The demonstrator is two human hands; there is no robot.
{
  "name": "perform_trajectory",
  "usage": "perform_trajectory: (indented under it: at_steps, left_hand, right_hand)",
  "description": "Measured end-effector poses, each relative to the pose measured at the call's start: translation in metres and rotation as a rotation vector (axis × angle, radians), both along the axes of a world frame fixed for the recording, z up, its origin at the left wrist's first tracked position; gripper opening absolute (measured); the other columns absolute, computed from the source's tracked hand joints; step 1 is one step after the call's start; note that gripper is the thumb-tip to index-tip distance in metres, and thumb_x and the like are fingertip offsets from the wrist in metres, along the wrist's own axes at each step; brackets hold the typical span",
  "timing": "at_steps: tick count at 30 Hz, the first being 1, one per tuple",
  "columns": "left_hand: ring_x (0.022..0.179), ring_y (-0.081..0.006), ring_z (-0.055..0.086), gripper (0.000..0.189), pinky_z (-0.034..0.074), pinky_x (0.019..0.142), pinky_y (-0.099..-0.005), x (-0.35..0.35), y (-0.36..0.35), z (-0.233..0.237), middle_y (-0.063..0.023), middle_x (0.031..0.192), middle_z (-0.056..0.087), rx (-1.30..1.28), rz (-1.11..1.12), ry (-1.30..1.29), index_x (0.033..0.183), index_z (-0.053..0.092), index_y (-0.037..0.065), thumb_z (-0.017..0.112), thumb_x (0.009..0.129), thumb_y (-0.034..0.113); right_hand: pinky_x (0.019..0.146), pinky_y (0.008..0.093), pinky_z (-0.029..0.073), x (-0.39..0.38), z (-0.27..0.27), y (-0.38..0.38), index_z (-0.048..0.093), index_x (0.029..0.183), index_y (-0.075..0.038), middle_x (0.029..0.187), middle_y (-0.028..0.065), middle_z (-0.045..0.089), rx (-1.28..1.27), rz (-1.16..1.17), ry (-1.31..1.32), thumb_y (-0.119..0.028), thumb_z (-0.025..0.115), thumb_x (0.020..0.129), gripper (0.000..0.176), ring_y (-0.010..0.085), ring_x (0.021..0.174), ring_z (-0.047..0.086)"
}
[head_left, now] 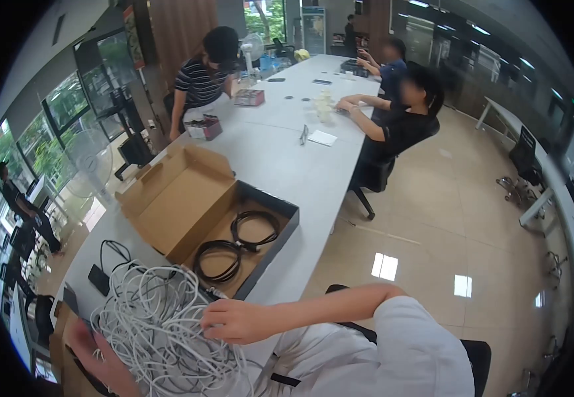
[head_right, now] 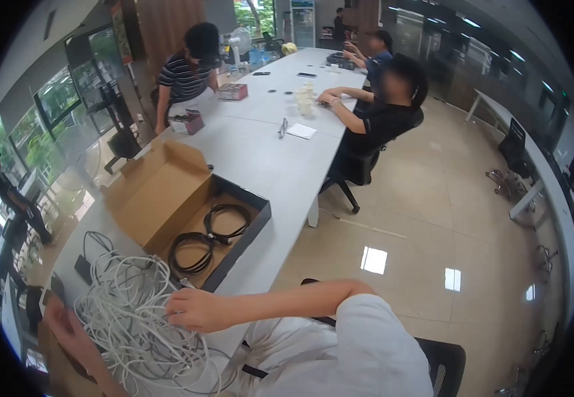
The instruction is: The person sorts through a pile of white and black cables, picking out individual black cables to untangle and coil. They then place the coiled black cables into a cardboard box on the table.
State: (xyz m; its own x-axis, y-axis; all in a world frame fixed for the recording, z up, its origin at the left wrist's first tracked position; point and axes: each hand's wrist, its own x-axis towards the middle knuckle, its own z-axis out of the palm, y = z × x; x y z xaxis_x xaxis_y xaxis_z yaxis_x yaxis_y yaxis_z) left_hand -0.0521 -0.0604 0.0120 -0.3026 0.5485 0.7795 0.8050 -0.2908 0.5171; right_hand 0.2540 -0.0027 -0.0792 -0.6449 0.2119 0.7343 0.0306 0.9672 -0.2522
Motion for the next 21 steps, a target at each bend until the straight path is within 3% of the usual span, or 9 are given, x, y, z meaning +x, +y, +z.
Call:
perform_trajectory:
  at_steps: [3, 6, 8, 10, 11, 13, 14, 17, 21]
  left_hand:
    - [0.119, -0.0314, 0.044, 0.057, 0.033, 0.101, -0.0412, 0.025, 0.123, 0.03, -0.0166, 0.131, 0.044, -0.056, 0.113, 0.276, 0.131, 0.04, 0.003, 0.065, 0.081, 0.015]
    - [0.126, -0.0356, 0.039, 0.075, 0.03, 0.104, -0.0448, 0.005, 0.214, 0.002, -0.0186, 0.139, 0.037, -0.096, 0.464, 0.659, 0.139, 0.031, 0.007, 0.07, 0.076, 0.021]
    - [0.13, -0.0365, 0.034, 0.093, 0.031, 0.103, -0.0481, -0.043, 0.255, -0.033, -0.0222, 0.144, 0.029, -0.164, 0.518, 0.756, 0.145, 0.021, 0.01, 0.074, 0.07, 0.026]
    - [0.129, -0.037, 0.037, 0.096, 0.033, 0.102, -0.0498, -0.057, 0.275, -0.058, -0.0278, 0.14, 0.034, -0.607, 0.654, 0.473, 0.146, 0.021, 0.007, 0.075, 0.07, 0.029]
    - [0.112, -0.034, 0.043, 0.083, 0.038, 0.091, -0.046, -0.081, 0.29, -0.076, -0.0252, 0.124, 0.041, -0.797, 0.615, 0.326, 0.138, 0.029, 0.005, 0.073, 0.072, 0.029]
    - [0.077, -0.0281, 0.056, 0.058, 0.049, 0.068, -0.0384, -0.153, 0.318, -0.119, -0.0201, 0.094, 0.057, -1.037, 0.129, -0.201, 0.122, 0.046, 0.002, 0.069, 0.077, 0.029]
    - [0.06, -0.0252, 0.062, 0.047, 0.054, 0.057, -0.0346, -0.174, 0.331, -0.136, -0.0175, 0.079, 0.064, -1.053, -0.019, -0.399, 0.114, 0.054, 0.0, 0.067, 0.079, 0.029]
    - [0.042, -0.0146, 0.051, 0.03, 0.044, 0.039, -0.0252, -0.176, 0.335, -0.137, -0.0017, 0.054, 0.049, -0.737, -0.033, -0.747, 0.101, 0.057, 0.003, 0.063, 0.084, 0.027]
    - [0.04, -0.0109, 0.04, 0.028, 0.035, 0.035, -0.0257, -0.271, 0.368, -0.117, 0.0039, 0.056, 0.033, -0.477, -0.045, -0.649, 0.107, 0.057, 0.006, 0.054, 0.092, 0.03]
  right_hand:
    - [0.084, 0.0432, 0.043, 0.032, -0.036, -0.001, 0.056, 0.094, -0.004, 0.103, 0.0128, 0.054, 0.018, -0.143, 0.101, -0.006, 0.063, 0.07, 0.025, 0.0329, 0.099, 0.051]
    - [0.085, 0.0442, 0.043, 0.063, -0.063, 0.002, 0.058, 0.088, -0.003, 0.102, 0.0137, 0.055, 0.089, -0.224, 0.089, -0.008, 0.061, 0.071, 0.018, 0.0328, 0.1, 0.052]
    - [0.085, 0.0447, 0.043, 0.079, -0.079, 0.01, 0.058, 0.087, -0.003, 0.102, 0.0139, 0.055, 0.128, -0.27, 0.12, -0.009, 0.061, 0.071, 0.017, 0.0324, 0.099, 0.052]
    - [0.086, 0.0444, 0.043, 0.093, -0.089, 0.018, 0.057, 0.086, -0.002, 0.102, 0.0138, 0.055, 0.071, -0.323, 0.123, -0.009, 0.06, 0.071, 0.017, 0.0317, 0.099, 0.052]
    - [0.086, 0.0441, 0.044, 0.097, -0.098, 0.02, 0.057, 0.085, -0.002, 0.101, 0.0135, 0.055, 0.036, -0.334, 0.118, -0.009, 0.06, 0.071, 0.016, 0.0314, 0.099, 0.052]
    - [0.085, 0.043, 0.044, 0.1, -0.11, 0.019, 0.056, 0.085, -0.002, 0.1, 0.0129, 0.054, -0.004, -0.347, 0.109, -0.008, 0.06, 0.071, 0.016, 0.0307, 0.099, 0.052]
    - [0.085, 0.0422, 0.044, 0.1, -0.105, 0.019, 0.056, 0.085, -0.002, 0.099, 0.0126, 0.054, 0.003, -0.348, 0.104, -0.008, 0.06, 0.07, 0.017, 0.0302, 0.099, 0.052]
    - [0.085, 0.0402, 0.044, 0.098, -0.103, 0.018, 0.056, 0.086, -0.001, 0.098, 0.0118, 0.053, -0.028, -0.388, 0.118, -0.009, 0.06, 0.069, 0.019, 0.0288, 0.1, 0.052]
    - [0.081, 0.0391, 0.043, 0.099, -0.114, 0.02, 0.055, 0.089, -0.001, 0.097, 0.0108, 0.052, -0.144, -0.411, 0.167, -0.008, 0.061, 0.067, 0.024, 0.0281, 0.097, 0.051]
